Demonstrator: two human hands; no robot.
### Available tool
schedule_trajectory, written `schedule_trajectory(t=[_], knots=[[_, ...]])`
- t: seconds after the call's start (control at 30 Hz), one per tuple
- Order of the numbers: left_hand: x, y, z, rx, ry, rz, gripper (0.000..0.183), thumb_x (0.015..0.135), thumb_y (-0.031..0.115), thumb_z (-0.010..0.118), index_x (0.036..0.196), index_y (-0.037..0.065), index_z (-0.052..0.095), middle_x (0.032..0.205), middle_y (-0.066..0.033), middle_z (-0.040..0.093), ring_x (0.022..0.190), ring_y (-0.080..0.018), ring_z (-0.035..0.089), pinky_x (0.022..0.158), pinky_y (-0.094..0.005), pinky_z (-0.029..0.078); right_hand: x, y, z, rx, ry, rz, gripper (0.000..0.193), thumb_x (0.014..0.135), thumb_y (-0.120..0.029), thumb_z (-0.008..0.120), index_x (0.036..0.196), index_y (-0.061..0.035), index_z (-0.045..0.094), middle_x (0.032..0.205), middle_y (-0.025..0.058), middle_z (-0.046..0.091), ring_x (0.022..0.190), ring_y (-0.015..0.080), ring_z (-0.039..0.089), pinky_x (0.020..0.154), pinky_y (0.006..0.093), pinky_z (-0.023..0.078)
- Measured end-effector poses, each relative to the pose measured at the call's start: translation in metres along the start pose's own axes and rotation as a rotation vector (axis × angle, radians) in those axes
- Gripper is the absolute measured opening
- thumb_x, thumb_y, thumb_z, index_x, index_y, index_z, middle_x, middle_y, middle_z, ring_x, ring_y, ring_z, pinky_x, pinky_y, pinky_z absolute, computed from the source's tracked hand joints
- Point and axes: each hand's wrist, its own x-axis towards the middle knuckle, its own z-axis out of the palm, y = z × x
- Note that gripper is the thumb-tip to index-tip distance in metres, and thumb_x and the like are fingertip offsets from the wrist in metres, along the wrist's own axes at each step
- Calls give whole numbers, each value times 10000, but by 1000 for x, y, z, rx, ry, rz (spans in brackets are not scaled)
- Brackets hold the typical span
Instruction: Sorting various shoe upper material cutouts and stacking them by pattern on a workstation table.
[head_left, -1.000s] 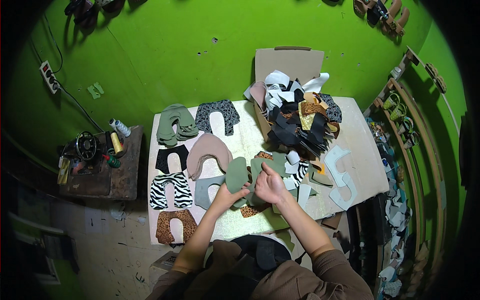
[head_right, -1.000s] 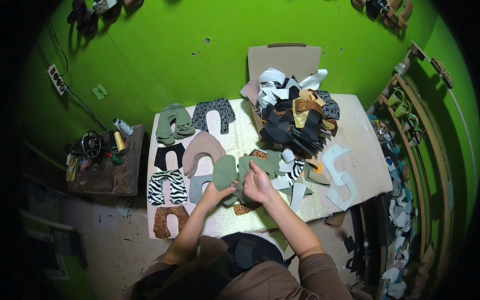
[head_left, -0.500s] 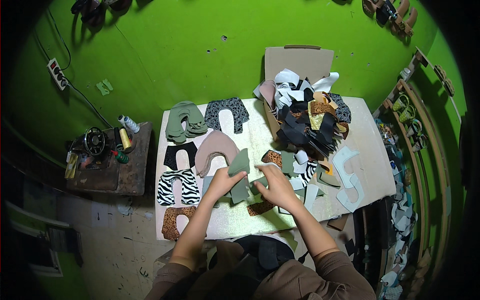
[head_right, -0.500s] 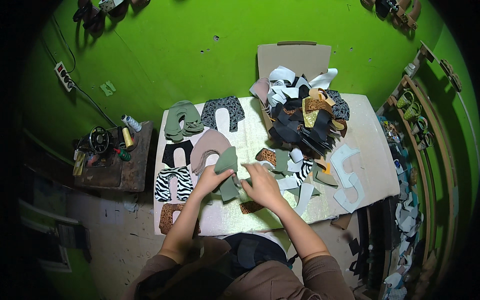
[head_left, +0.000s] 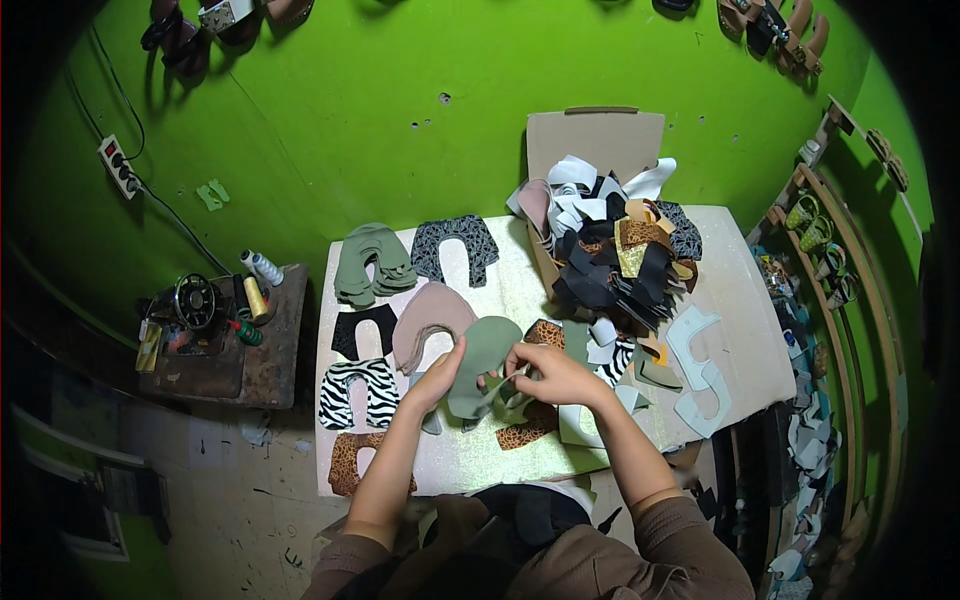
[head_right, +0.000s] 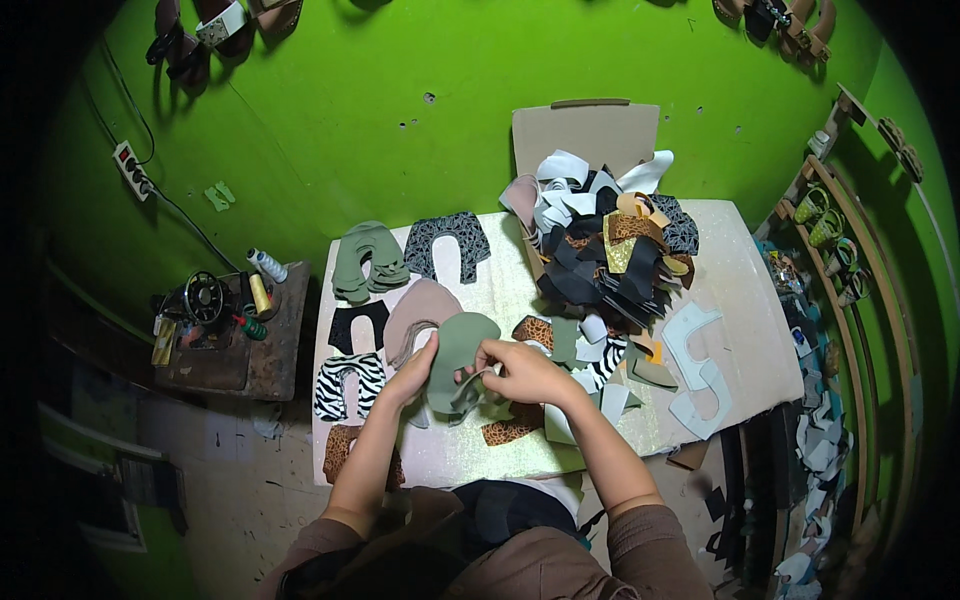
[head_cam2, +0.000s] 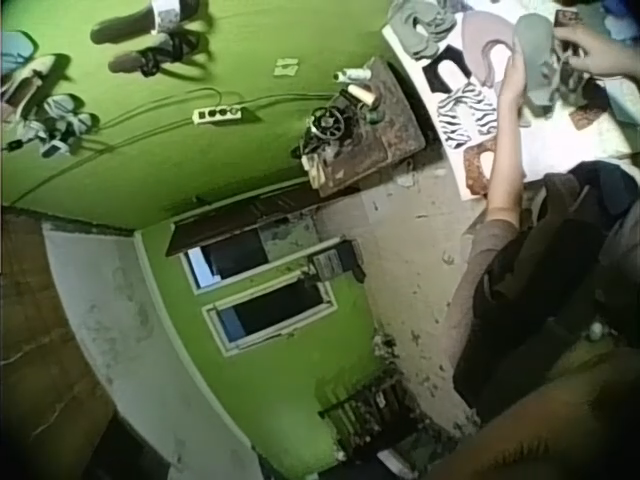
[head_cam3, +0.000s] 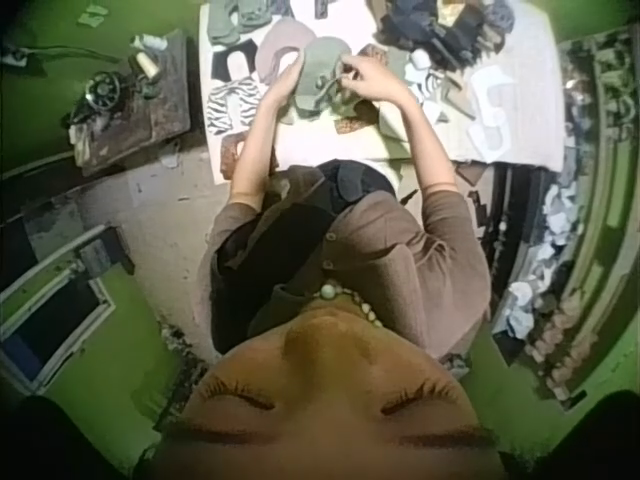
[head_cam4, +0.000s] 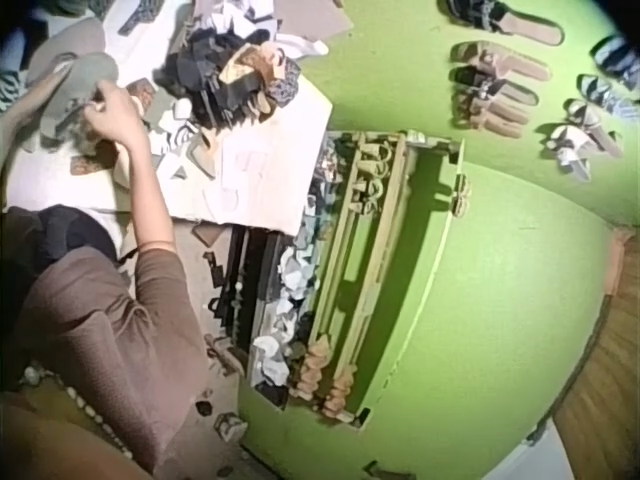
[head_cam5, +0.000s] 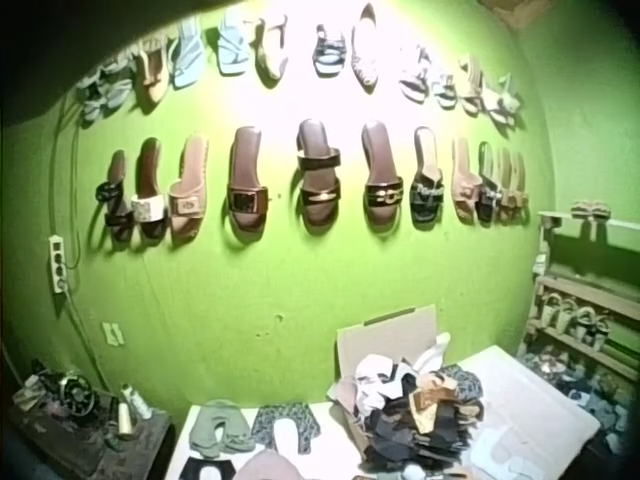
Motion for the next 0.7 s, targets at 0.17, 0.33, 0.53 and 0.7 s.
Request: schedule_trajectory(t=[0.17, 0.33, 0.53, 0.7], knots=[[0, -4, 6, -133, 6, -80, 698, 894, 581, 191, 1253, 11, 374, 1039, -81, 544, 864, -121, 544, 804, -265, 441, 8, 0, -6, 595, -168, 66, 89, 810, -39, 474, 898, -28, 460, 727, 9, 515, 645, 60, 520, 562, 192, 435], [0, -9, 8, -178, 22, -42, 721, 901, 568, 194, 1298, -20, 323, 1227, -136, 452, 1102, -178, 452, 944, -294, 351, 14, -12, -15, 806, -53, 272, 92, 818, -44, 516, 904, -44, 482, 638, -55, 493, 506, -4, 447, 447, 149, 357], [2, -15, 7, -110, 44, 46, 690, 920, 529, 205, 1305, -34, 311, 1293, -146, 397, 1175, -196, 383, 990, -284, 286, 14, -10, -1, 427, 52, 168, 163, 814, -160, 611, 900, -22, 628, 731, -39, 585, 563, 4, 443, 483, 177, 338], [-2, -12, 18, -378, -23, 112, 660, 921, 519, 211, 1280, -18, 345, 1212, -146, 479, 1148, -198, 430, 983, -318, 313, 17, -24, -6, 242, 127, 208, 234, 801, -229, 613, 887, -13, 632, 727, 72, 623, 670, 112, 560, 633, 262, 440]])
